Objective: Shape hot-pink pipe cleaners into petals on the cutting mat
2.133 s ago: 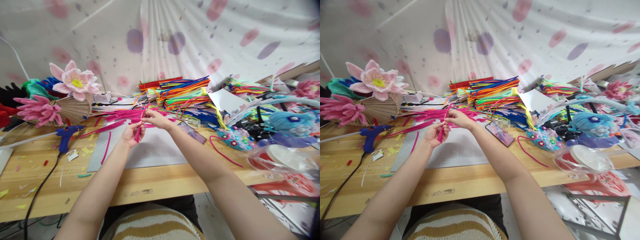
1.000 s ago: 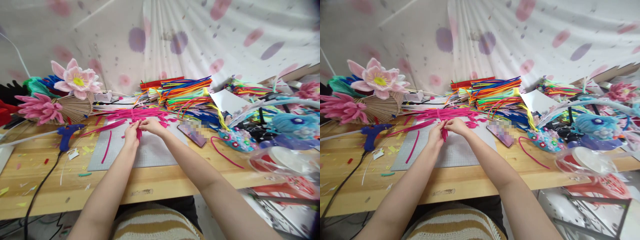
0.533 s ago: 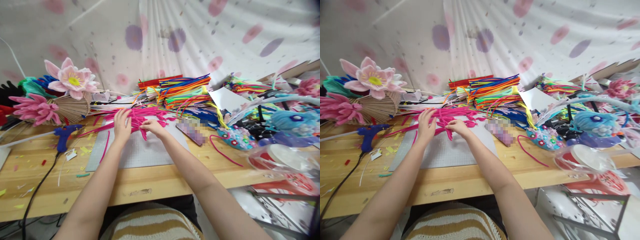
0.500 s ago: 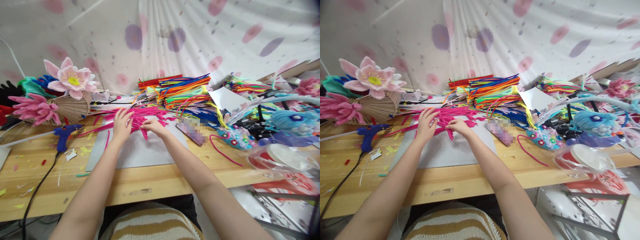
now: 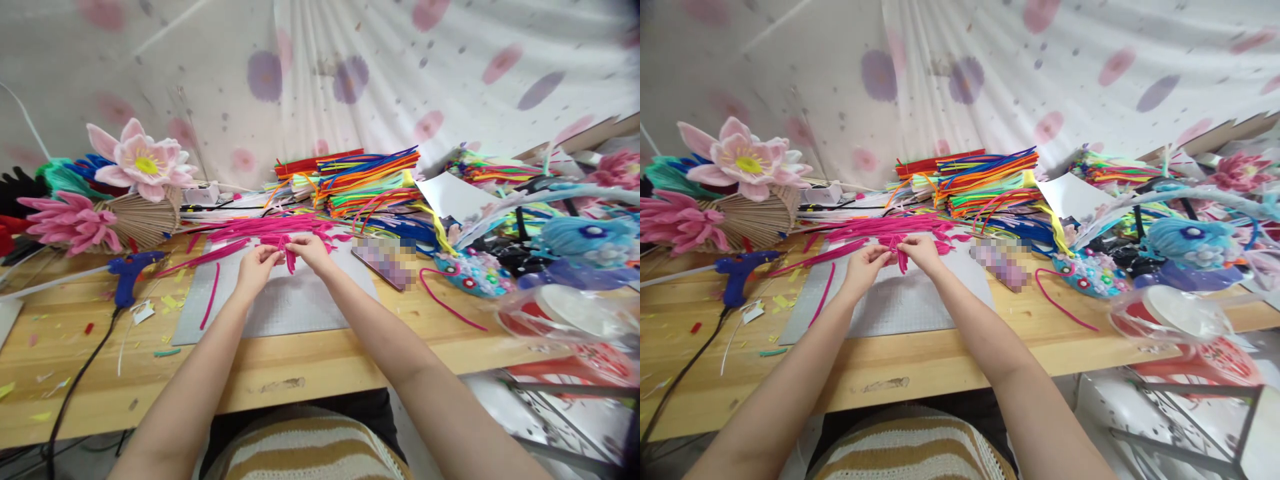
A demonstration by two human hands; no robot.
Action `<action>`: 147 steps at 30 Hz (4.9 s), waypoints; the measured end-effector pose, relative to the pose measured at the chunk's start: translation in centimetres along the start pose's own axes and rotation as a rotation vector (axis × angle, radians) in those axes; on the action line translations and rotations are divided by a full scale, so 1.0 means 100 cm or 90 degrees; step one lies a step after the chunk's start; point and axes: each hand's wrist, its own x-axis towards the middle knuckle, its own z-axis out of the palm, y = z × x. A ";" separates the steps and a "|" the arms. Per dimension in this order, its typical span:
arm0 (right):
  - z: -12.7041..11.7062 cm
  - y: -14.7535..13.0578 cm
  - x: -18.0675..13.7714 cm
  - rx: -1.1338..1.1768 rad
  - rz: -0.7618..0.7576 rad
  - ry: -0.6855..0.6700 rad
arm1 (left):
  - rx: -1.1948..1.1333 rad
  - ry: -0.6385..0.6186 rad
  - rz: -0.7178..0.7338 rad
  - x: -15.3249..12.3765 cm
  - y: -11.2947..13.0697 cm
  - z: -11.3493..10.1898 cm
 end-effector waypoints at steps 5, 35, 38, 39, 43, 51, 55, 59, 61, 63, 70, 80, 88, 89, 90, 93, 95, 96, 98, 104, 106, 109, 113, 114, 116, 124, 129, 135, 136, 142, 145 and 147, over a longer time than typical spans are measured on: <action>0.014 0.010 -0.002 0.107 0.030 0.045 | -0.013 0.100 -0.053 -0.002 -0.001 0.011; 0.029 0.019 0.005 0.142 0.005 -0.004 | -0.048 0.012 -0.188 0.002 0.006 0.002; 0.026 0.021 0.008 0.133 0.016 -0.063 | -0.004 0.022 -0.179 0.004 0.004 -0.005; 0.025 0.021 0.008 0.140 0.028 -0.092 | 0.002 0.011 -0.186 0.004 0.004 -0.007; 0.019 0.021 0.007 0.190 0.058 -0.086 | -0.009 -0.048 -0.218 0.002 0.005 -0.016; 0.022 0.029 0.008 0.198 0.036 -0.083 | -0.026 0.004 -0.187 0.003 -0.008 -0.007; 0.023 0.031 0.008 0.233 0.066 -0.070 | -0.111 0.002 -0.222 0.002 -0.012 -0.005; 0.024 0.026 0.004 0.208 0.074 -0.079 | -0.131 0.003 -0.214 0.001 -0.014 -0.007; 0.025 0.024 0.003 0.181 0.056 -0.076 | -0.126 0.010 -0.205 0.000 -0.014 -0.007; 0.025 0.024 0.003 0.171 0.059 -0.071 | -0.114 0.028 -0.189 -0.001 -0.015 -0.006; 0.027 0.032 0.007 0.181 0.036 -0.020 | -0.030 0.066 -0.101 -0.002 -0.024 -0.001; 0.035 0.031 0.006 0.217 0.014 -0.006 | -0.083 0.058 -0.166 -0.001 -0.020 0.011; 0.022 0.039 0.009 0.103 -0.074 0.025 | -0.047 0.056 -0.142 0.001 -0.023 -0.002; 0.023 0.040 0.008 0.067 -0.096 0.015 | -0.052 0.070 -0.138 0.000 -0.022 -0.002; 0.024 0.041 0.007 0.032 -0.119 0.013 | -0.060 0.085 -0.138 0.000 -0.021 -0.001; 0.030 0.043 0.005 -0.037 -0.162 0.043 | -0.106 0.100 -0.168 -0.001 -0.018 0.001; 0.032 0.045 0.005 -0.043 -0.162 0.047 | -0.158 0.090 -0.195 -0.002 -0.015 0.003; 0.033 0.045 0.004 -0.040 -0.161 0.040 | -0.185 0.084 -0.205 -0.002 -0.014 0.003; 0.032 0.045 0.004 -0.022 -0.161 0.017 | -0.218 0.074 -0.218 -0.002 -0.012 0.003; 0.019 0.035 0.002 0.125 -0.052 -0.098 | -0.126 0.017 -0.188 -0.002 -0.009 0.000; 0.014 0.030 0.002 0.177 -0.005 -0.105 | -0.059 -0.033 -0.187 -0.004 -0.010 -0.001; 0.008 0.026 0.002 0.238 0.047 -0.167 | -0.002 -0.121 -0.219 -0.007 -0.010 -0.001; -0.001 0.026 0.002 0.316 0.096 -0.266 | -0.073 -0.242 -0.265 -0.010 -0.008 -0.005; -0.003 0.026 0.002 0.336 0.104 -0.284 | -0.099 -0.262 -0.272 -0.010 -0.008 -0.006; -0.006 0.028 0.002 0.369 0.112 -0.314 | -0.139 -0.285 -0.289 -0.010 -0.008 -0.009; -0.001 0.027 0.002 0.411 0.117 -0.232 | -0.196 -0.290 -0.332 -0.008 -0.009 -0.007; 0.004 0.027 0.005 0.417 0.132 -0.129 | -0.229 -0.261 -0.334 -0.008 -0.007 -0.001; 0.009 0.024 0.006 0.412 0.108 -0.015 | -0.257 -0.230 -0.341 -0.009 -0.005 0.008; 0.010 0.024 0.006 0.402 0.098 0.002 | -0.252 -0.227 -0.334 -0.009 -0.006 0.010; 0.009 0.030 0.009 0.279 -0.034 0.070 | -0.186 -0.133 -0.247 -0.009 -0.009 0.014; 0.006 0.032 0.011 0.275 -0.040 0.001 | -0.149 -0.093 -0.224 -0.008 -0.009 0.012; 0.003 0.032 0.011 0.302 -0.018 -0.046 | -0.119 -0.066 -0.210 -0.007 -0.010 0.009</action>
